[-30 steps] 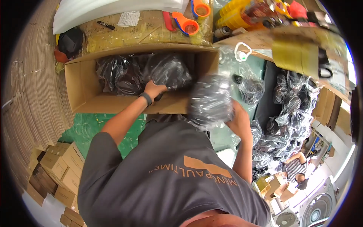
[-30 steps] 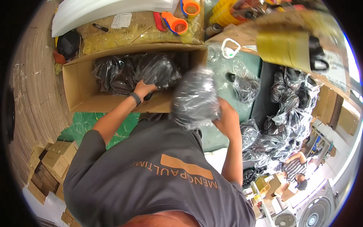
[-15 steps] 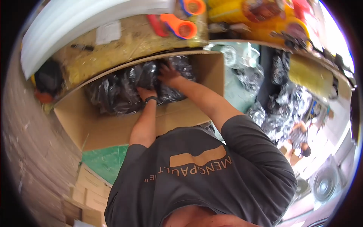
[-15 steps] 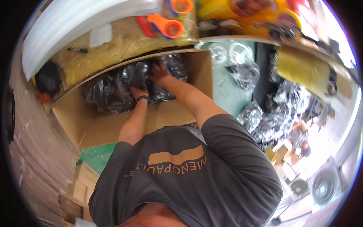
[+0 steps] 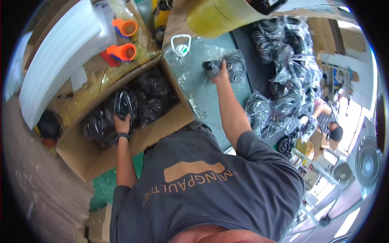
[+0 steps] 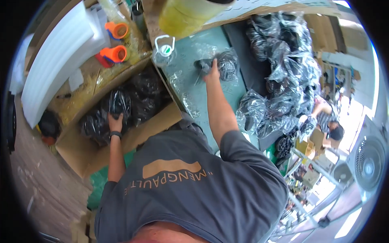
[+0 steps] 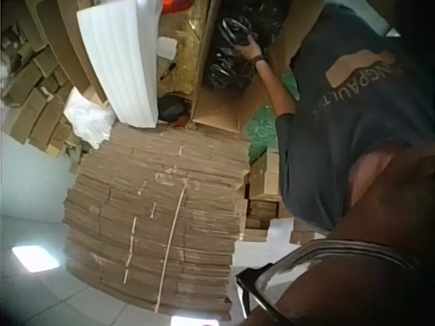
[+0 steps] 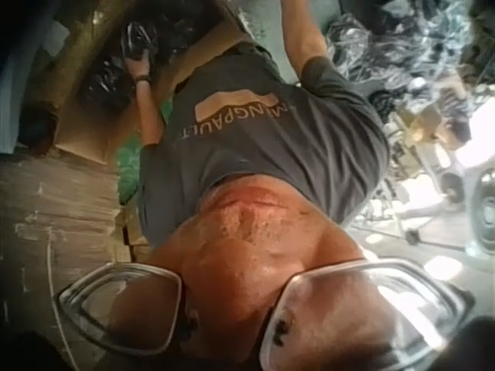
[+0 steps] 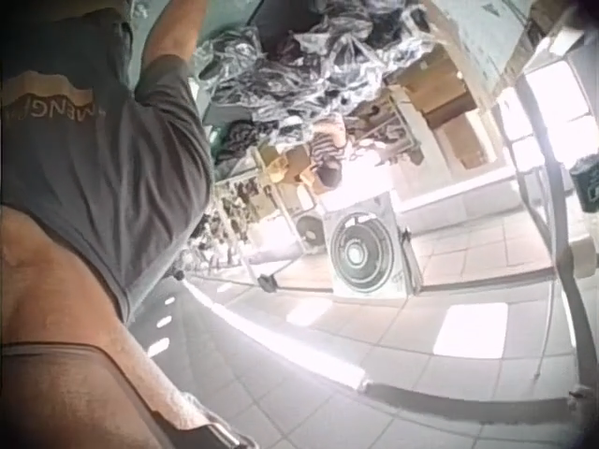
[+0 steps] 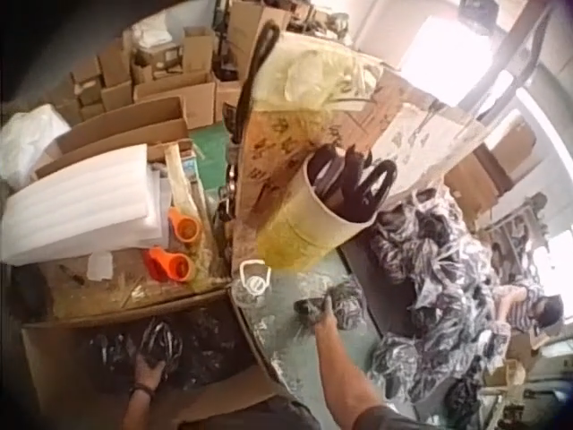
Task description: Packing plastic-wrapped items into cardboard boxes and sealing them with tape in a warehouse environment.
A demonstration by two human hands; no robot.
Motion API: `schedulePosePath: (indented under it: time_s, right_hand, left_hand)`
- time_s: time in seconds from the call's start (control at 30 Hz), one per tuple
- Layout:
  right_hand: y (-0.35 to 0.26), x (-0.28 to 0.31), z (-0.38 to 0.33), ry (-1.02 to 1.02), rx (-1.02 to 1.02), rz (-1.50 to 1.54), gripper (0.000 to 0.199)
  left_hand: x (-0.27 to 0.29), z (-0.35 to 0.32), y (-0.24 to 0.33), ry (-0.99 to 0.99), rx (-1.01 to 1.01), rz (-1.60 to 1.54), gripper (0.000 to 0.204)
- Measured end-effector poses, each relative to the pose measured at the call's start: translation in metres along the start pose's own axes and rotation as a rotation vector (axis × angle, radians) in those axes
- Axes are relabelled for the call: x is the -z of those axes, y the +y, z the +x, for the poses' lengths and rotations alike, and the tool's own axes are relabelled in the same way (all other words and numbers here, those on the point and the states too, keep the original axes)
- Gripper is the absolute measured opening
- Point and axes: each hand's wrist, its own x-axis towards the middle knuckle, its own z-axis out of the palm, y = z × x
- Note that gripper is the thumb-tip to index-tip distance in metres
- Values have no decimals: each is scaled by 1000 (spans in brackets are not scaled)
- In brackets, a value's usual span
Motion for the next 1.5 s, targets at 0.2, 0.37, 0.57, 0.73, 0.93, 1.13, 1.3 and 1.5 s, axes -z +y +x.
schedulePosePath:
  time_s: [0.2,0.37,0.57,0.73,0.93,1.13,1.3,1.5]
  right_hand:
    - [-15,-29,65,243,133,-17,73]
    - [-81,70,-19,-578,-141,75,38]
    - [-71,149,-286,-619,628,-814,86]
    - [16,85,-390,-1035,627,-999,134]
    - [204,-42,-269,-511,658,-1453,139]
    - [277,-77,-150,-475,677,-1580,150]
    - [247,-65,-49,-621,782,-1645,132]
    - [200,-121,-191,-767,728,-2292,89]
  left_hand:
    - [54,-73,92,-80,163,-364,70]
    - [76,-124,122,-21,128,-82,60]
    - [84,-130,102,-174,-28,-16,60]
    - [104,-117,77,-271,-17,-51,60]
    - [154,-119,36,-205,9,-174,59]
    - [243,-165,5,-18,141,-255,53]
    - [290,-100,36,-55,75,-388,47]
    - [313,156,134,334,-743,0,36]
